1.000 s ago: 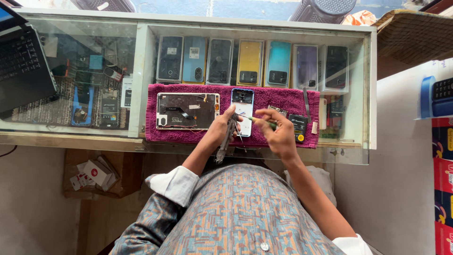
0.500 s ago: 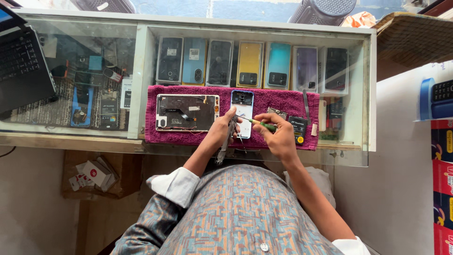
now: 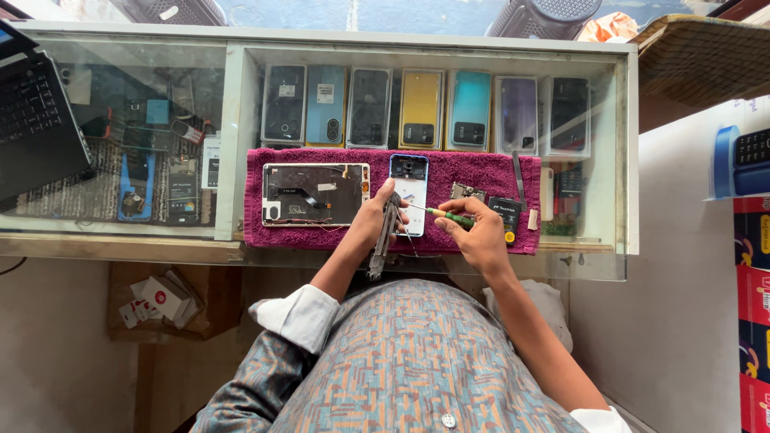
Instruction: The person repairs a disassembled smartphone at a glass display counter, holding the phone chassis and using a screwdriver to remove and transfer small screws and components. They pick up a small circuit board and battery from a pink towel, work on the phone frame, and set parts down on the towel as they go.
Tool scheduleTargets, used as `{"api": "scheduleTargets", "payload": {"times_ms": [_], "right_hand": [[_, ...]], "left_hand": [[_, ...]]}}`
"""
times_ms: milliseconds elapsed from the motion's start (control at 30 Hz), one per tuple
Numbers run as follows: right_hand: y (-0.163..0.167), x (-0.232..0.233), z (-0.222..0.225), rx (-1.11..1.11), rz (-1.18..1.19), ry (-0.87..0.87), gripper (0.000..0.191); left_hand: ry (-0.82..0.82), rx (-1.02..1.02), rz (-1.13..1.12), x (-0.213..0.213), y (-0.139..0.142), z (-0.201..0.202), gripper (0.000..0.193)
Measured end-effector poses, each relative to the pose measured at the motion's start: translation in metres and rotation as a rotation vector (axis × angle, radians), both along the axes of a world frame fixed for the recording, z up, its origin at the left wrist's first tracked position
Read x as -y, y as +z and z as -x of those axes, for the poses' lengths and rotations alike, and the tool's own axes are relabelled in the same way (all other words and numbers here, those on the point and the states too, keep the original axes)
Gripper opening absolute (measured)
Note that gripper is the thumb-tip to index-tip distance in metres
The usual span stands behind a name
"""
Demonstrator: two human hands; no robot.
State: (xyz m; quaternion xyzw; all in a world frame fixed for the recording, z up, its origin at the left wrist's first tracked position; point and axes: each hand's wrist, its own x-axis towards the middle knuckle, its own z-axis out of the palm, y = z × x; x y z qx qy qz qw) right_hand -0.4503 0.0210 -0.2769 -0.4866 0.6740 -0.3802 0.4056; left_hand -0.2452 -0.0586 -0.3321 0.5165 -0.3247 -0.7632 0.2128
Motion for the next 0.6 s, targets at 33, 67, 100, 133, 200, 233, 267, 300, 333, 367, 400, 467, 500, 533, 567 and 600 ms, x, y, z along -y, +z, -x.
{"api": "scheduleTargets", "payload": {"times_ms": [33,67,100,133,200,233,267,300,333,367,400,467,500,533,567,600], "right_hand": [[-0.001,-0.001,0.001,-0.022,-0.032,-0.005,0.024],[-0.002,-0.002,0.001,-0.028,-0.007,-0.002,0.023],[-0.004,-0.003,0.001,-0.034,0.017,0.001,0.022],[-0.005,-0.003,0.001,-0.040,0.043,0.003,0.021],[-0.008,-0.004,0.001,0.027,0.030,-0.049,0.021],[-0.009,-0.003,0.001,0.060,0.023,-0.076,0.021],[-0.010,-0.003,0.002,0.074,0.020,-0.089,0.022],[-0.011,-0.003,0.002,0.088,0.016,-0.102,0.023],[-0.012,-0.002,0.002,0.101,0.014,-0.115,0.024],[-0.012,-0.002,0.003,0.082,0.035,-0.109,0.023],[-0.013,-0.002,0.003,0.063,0.054,-0.104,0.023],[-0.016,-0.001,0.002,0.079,0.095,-0.099,0.023],[-0.017,-0.001,0.000,0.114,0.119,-0.100,0.023],[-0.019,0.000,-0.002,0.149,0.143,-0.102,0.024],[-0.022,0.001,-0.004,0.104,0.195,-0.067,0.023],[-0.024,0.002,-0.007,0.059,0.248,-0.032,0.022]], "left_hand": [[0.000,0.004,-0.003,0.001,0.000,0.000,0.070],[-0.001,0.008,-0.007,0.000,0.000,-0.001,0.070],[-0.002,0.012,-0.012,0.000,0.000,-0.001,0.070],[-0.012,0.048,0.040,0.000,0.001,0.000,0.069],[-0.033,0.119,0.143,-0.001,0.002,0.001,0.066],[-0.038,0.171,0.210,-0.002,0.004,0.002,0.062],[-0.043,0.223,0.276,-0.003,0.006,0.003,0.058],[-0.047,0.275,0.342,-0.004,0.009,0.005,0.055],[-0.078,0.362,0.399,-0.005,0.013,0.006,0.054],[-0.109,0.449,0.458,-0.006,0.017,0.007,0.053],[-0.141,0.535,0.513,-0.008,0.021,0.009,0.053],[-0.151,0.665,0.638,-0.012,0.030,0.012,0.062],[-0.155,0.730,0.701,-0.014,0.034,0.014,0.068],[-0.165,0.764,0.710,-0.015,0.037,0.015,0.073],[-0.175,0.798,0.719,-0.016,0.039,0.017,0.078],[-0.186,0.831,0.729,-0.017,0.041,0.018,0.084]]}}
